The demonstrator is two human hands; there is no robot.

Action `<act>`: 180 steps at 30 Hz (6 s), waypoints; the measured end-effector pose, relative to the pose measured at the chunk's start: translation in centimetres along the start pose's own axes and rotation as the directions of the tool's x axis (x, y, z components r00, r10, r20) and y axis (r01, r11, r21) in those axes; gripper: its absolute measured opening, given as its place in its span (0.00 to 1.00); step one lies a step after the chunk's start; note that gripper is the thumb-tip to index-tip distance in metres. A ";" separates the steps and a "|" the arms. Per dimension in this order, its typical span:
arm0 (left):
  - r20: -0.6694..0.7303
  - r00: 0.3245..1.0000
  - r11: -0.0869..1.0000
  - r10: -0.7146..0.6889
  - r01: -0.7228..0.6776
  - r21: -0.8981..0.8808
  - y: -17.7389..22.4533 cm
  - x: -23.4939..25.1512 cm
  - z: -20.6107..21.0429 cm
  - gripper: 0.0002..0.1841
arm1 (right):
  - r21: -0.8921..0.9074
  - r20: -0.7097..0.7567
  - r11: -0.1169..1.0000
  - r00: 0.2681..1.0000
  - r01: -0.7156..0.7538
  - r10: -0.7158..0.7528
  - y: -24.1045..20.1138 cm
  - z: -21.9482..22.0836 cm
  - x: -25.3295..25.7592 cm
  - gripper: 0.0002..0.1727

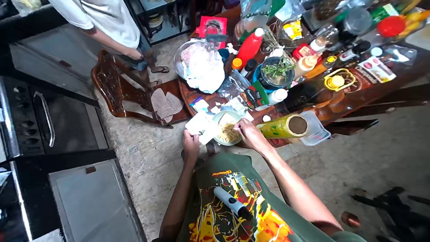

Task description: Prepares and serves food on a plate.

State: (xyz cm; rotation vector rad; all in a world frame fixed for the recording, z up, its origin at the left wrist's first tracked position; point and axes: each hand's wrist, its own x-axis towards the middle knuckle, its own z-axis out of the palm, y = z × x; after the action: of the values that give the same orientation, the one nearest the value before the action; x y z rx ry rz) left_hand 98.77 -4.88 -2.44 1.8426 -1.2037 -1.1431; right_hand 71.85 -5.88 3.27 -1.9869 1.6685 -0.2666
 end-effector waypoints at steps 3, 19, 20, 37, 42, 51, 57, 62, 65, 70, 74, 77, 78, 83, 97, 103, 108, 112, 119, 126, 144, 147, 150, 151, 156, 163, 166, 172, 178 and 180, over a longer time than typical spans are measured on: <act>0.010 0.999 0.999 -0.035 0.035 0.007 -0.6 -0.1 -0.9 0.14 | -0.042 0.004 0.993 0.994 -0.111 0.111 1.9 0.1 -0.6 0.07; -0.010 0.998 0.998 -0.056 0.057 0.031 -1.7 -1.0 -0.1 0.12 | -0.061 0.009 0.977 0.979 -0.205 0.206 5.9 2.1 0.7 0.07; -0.012 0.998 0.998 -0.056 0.056 0.028 -1.8 -1.0 0.0 0.12 | -0.054 0.006 0.977 0.979 -0.204 0.205 6.3 2.4 1.1 0.08; 0.058 0.988 0.989 -0.146 0.145 0.020 -1.8 -1.1 0.6 0.12 | -0.007 0.080 0.978 0.975 -0.207 0.207 7.5 3.5 0.6 0.09; 0.078 0.985 0.988 -0.156 0.156 0.009 -1.8 -0.9 0.9 0.11 | 0.055 0.043 0.984 0.985 -0.169 0.167 5.9 3.3 1.4 0.11; 0.070 0.987 0.989 -0.145 0.146 -0.012 -1.8 -0.5 0.7 0.11 | 0.042 0.071 0.989 0.988 -0.139 0.136 5.4 3.4 1.5 0.15; 0.072 0.986 0.988 -0.150 0.151 -0.015 -1.9 -0.5 0.4 0.11 | 0.057 0.053 0.993 0.994 -0.102 0.099 5.4 3.4 2.4 0.06; 0.074 0.983 0.986 -0.165 0.166 0.000 -1.8 -0.5 0.2 0.12 | 0.031 0.073 0.990 0.988 -0.139 0.136 5.0 3.1 2.2 0.09; 0.077 0.985 0.988 -0.156 0.157 -0.009 -2.0 -0.6 0.2 0.13 | 0.006 0.079 0.982 0.979 -0.188 0.187 5.5 3.1 1.5 0.14; 0.085 0.982 0.985 -0.171 0.173 -0.019 -1.9 -0.6 0.5 0.12 | -0.061 0.064 0.975 0.974 -0.214 0.218 6.8 3.3 0.8 0.14; 0.099 0.982 0.986 -0.162 0.165 -0.029 -1.9 -0.6 0.8 0.12 | -0.058 0.062 0.976 0.975 -0.210 0.213 6.9 3.1 0.7 0.10; 0.100 0.983 0.987 -0.157 0.160 -0.024 -2.0 -0.6 1.0 0.12 | -0.075 0.064 0.976 0.976 -0.205 0.210 6.5 2.9 0.7 0.14; 0.101 0.983 0.987 -0.155 0.158 -0.026 -2.0 -0.6 1.1 0.12 | -0.078 0.070 0.976 0.975 -0.203 0.209 6.3 2.8 0.7 0.16; 0.106 0.982 0.987 -0.157 0.161 -0.029 -1.8 -0.8 1.2 0.11 | -0.082 0.104 0.978 0.975 -0.190 0.198 6.0 3.0 0.4 0.16; 0.122 0.984 0.991 -0.130 0.130 0.006 -1.8 -1.0 1.4 0.14 | 0.001 0.044 0.992 0.991 -0.123 0.123 4.6 3.0 1.5 0.15; 0.113 0.985 0.991 -0.131 0.133 -0.003 -2.0 -0.9 1.7 0.12 | -0.020 0.052 0.990 0.989 -0.137 0.138 5.0 2.6 1.2 0.07; 0.125 0.982 0.989 -0.144 0.145 0.000 -2.0 -0.8 1.8 0.12 | -0.046 0.061 0.985 0.984 -0.165 0.168 5.7 3.0 0.8 0.14; 0.123 0.978 0.986 -0.165 0.164 0.020 -1.9 -0.7 1.9 0.13 | -0.006 0.067 0.985 0.983 -0.172 0.172 5.7 3.0 0.7 0.16; 0.127 0.978 0.986 -0.165 0.165 0.009 -2.0 -0.6 1.9 0.12 | -0.046 0.005 0.986 0.987 -0.163 0.163 4.7 1.8 0.4 0.17; 0.156 0.973 0.985 -0.171 0.167 0.038 -1.7 -1.0 2.0 0.15 | 0.006 -0.016 0.998 0.997 -0.069 0.069 1.3 2.4 0.6 0.12; 0.158 0.977 0.990 -0.143 0.141 0.028 -0.8 -3.0 2.7 0.17 | -0.100 0.330 0.972 0.929 0.212 -0.169 -4.9 11.0 3.5 0.11; 0.164 0.971 0.985 -0.172 0.164 0.062 -1.0 -3.0 2.8 0.17 | -0.132 0.390 0.973 0.912 0.190 -0.126 -5.1 11.2 3.5 0.11; 0.168 0.972 0.985 -0.167 0.156 0.074 -1.7 -3.2 3.2 0.17 | -0.172 0.456 0.968 0.885 0.185 -0.088 -5.3 11.5 3.6 0.12; 0.166 0.973 0.985 -0.163 0.151 0.079 -1.8 -3.2 3.4 0.17 | -0.172 0.464 0.968 0.881 0.184 -0.086 -5.4 11.3 3.5 0.13; 0.113 0.982 0.979 -0.151 0.132 0.154 -1.6 -2.2 2.7 0.16 | -0.038 0.336 0.985 0.930 0.169 -0.146 -5.9 6.5 2.0 0.10; 0.042 0.983 0.983 -0.179 0.177 0.037 -2.5 -0.8 1.2 0.14 | -0.088 0.112 0.993 0.990 -0.076 0.086 1.5 1.7 1.6 0.08; 0.033 0.985 0.985 -0.167 0.165 0.045 -2.9 -0.4 1.1 0.12 | -0.137 0.082 0.977 0.981 -0.166 0.178 4.3 2.1 1.8 0.12; 0.056 0.981 0.982 -0.184 0.181 0.052 -2.9 -0.2 0.8 0.12 | -0.174 0.085 0.958 0.966 -0.227 0.244 5.1 2.0 0.7 0.13; 0.060 0.974 0.975 -0.218 0.214 0.062 -3.3 -0.5 0.3 0.13 | -0.101 0.176 0.975 0.961 -0.196 0.211 3.6 3.3 0.7 0.11; 0.066 0.970 0.971 -0.233 0.229 0.066 -3.3 -0.5 0.2 0.14 | -0.097 0.138 0.976 0.968 -0.197 0.209 3.3 3.7 1.4 0.13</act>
State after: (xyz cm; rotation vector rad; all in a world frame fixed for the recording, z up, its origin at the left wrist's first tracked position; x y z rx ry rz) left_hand 99.74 -3.18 -5.21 2.0421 -1.0935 -1.3253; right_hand 71.06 -6.60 -1.79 -1.8265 1.7947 0.0244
